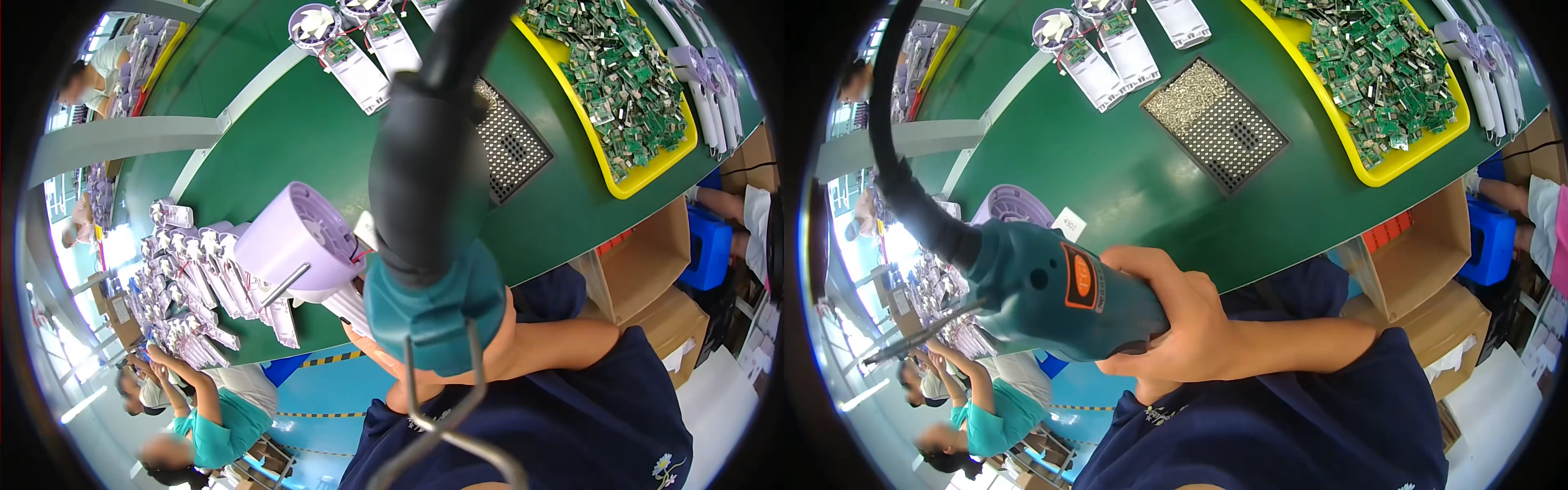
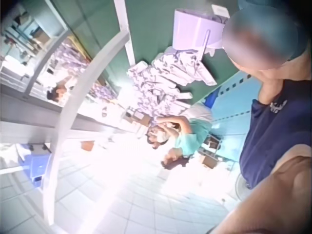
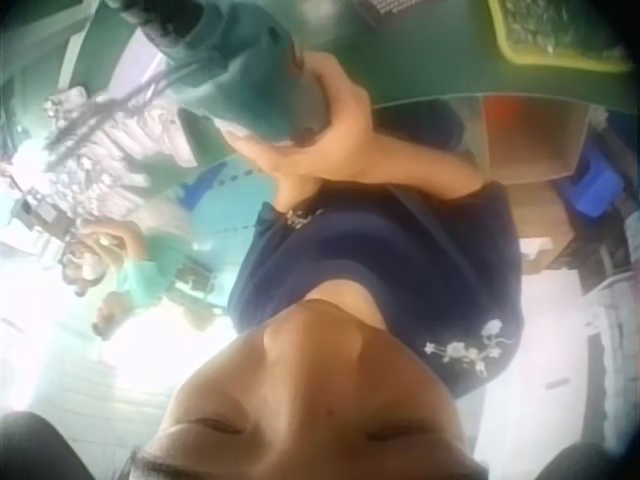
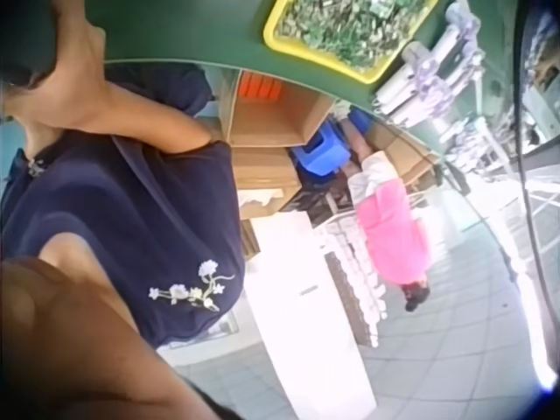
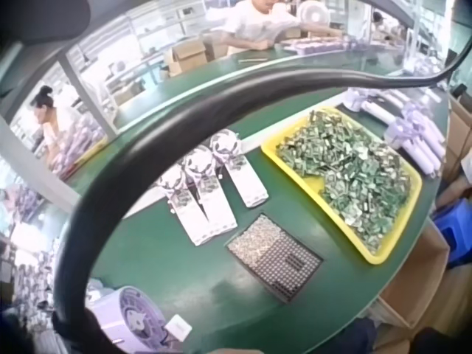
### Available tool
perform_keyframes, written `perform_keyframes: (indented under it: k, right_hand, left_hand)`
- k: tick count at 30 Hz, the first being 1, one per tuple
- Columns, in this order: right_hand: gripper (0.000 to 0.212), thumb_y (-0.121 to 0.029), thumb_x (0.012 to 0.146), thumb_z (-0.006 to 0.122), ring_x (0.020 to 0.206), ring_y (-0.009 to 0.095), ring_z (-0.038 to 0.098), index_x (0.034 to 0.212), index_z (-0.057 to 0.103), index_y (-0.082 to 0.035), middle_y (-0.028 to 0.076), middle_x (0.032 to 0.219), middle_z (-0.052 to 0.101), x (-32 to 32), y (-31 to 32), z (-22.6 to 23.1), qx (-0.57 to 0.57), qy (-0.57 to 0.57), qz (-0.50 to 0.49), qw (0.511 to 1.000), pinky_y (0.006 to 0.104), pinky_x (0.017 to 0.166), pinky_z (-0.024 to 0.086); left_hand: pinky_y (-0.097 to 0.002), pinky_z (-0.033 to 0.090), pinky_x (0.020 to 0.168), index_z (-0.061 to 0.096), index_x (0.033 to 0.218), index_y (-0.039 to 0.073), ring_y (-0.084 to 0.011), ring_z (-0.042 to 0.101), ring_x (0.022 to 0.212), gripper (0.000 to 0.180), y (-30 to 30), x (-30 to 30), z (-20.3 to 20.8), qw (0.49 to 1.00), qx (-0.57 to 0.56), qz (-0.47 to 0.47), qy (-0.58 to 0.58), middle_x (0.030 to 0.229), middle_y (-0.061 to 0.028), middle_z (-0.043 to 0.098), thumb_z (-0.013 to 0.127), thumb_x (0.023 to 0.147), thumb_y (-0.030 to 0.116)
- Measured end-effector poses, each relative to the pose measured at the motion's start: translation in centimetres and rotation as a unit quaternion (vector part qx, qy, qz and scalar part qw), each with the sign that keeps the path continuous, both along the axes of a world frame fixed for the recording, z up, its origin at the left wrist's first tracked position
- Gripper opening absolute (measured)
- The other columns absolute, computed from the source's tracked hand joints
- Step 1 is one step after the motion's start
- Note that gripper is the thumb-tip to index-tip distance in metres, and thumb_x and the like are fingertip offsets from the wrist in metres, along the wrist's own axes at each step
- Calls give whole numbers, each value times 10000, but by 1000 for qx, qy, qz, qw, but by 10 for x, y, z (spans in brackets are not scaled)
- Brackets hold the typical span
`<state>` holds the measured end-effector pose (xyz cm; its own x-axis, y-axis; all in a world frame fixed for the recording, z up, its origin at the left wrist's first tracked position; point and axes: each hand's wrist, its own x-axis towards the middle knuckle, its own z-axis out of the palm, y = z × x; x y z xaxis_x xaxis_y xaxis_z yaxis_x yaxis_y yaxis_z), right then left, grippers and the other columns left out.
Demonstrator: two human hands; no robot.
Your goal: Assembling portable handheld fans on an electronics assembly line using an electric screwdriver.
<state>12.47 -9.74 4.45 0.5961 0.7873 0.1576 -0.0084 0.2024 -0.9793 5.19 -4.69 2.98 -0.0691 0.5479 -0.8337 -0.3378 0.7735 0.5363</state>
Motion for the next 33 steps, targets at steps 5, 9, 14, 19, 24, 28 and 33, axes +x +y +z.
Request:
perform_keyframes:
  k: [5, 9, 14, 19, 24, 28, 33]
  right_hand:
    - [779, -144, 660, 876, 903, 222, 702, 1301, 451, -14, 119, 1066, 669, -5, 3, 0, 2, -11, -1, 1000, 309, 792, 548]
    - [760, -147, 665, 871, 863, 219, 706, 1288, 455, -14, 115, 1032, 671, -3, 2, -3, 52, 44, -29, 997, 308, 763, 551]
    - [781, -158, 639, 881, 834, 237, 713, 1287, 467, -20, 118, 996, 681, -3, 1, 8, 61, 34, -45, 997, 309, 747, 552]
    - [834, -187, 577, 914, 850, 270, 716, 1287, 505, -31, 126, 1001, 685, 4, 1, -4, 62, 6, -57, 996, 323, 740, 560]
    - [807, -187, 578, 910, 865, 258, 714, 1270, 526, -33, 116, 1008, 684, 2, 3, -3, 74, -11, -74, 994, 316, 731, 562]
    - [768, -176, 603, 894, 828, 241, 715, 1257, 523, -18, 114, 989, 681, 4, 2, -3, 66, -36, -72, 995, 304, 687, 559]
    - [651, -165, 676, 853, 647, 191, 663, 1199, 507, 10, 102, 889, 635, -3, 9, -2, 75, 19, -103, 992, 297, 565, 530]
  left_hand:
    - [-284, 459, 786, 336, 1436, 95, -229, 533, 1020, 641, -7, -27, -20, 877, 231, -312, 282, 1265, -142, 506, 420, 964, 520]
    - [-301, 456, 923, 244, 1497, 96, -242, 494, 1170, 718, -12, -49, -36, 621, 376, -520, 451, 1377, -149, 449, 419, 960, 540]
    - [-333, 372, 1095, 156, 1552, 111, -274, 433, 1317, 807, -30, -50, -37, 691, 476, -440, 320, 1490, -151, 379, 400, 952, 592]
    - [-378, 196, 1202, 91, 1573, 151, -292, 313, 1430, 937, -30, -29, -23, 909, 358, -213, 14, 1577, -68, 291, 441, 899, 699]
    - [-368, 240, 1121, 151, 1526, 140, -271, 355, 1345, 846, -28, -29, -18, 914, 354, -197, 8, 1505, -71, 342, 445, 915, 647]
    - [-360, 276, 1055, 200, 1488, 131, -255, 389, 1276, 774, -27, -27, -16, 918, 349, -187, 4, 1447, -74, 383, 448, 929, 605]
    - [-351, 320, 974, 260, 1441, 120, -235, 431, 1191, 686, -25, -24, -17, 924, 341, -171, -1, 1375, -78, 435, 453, 945, 553]
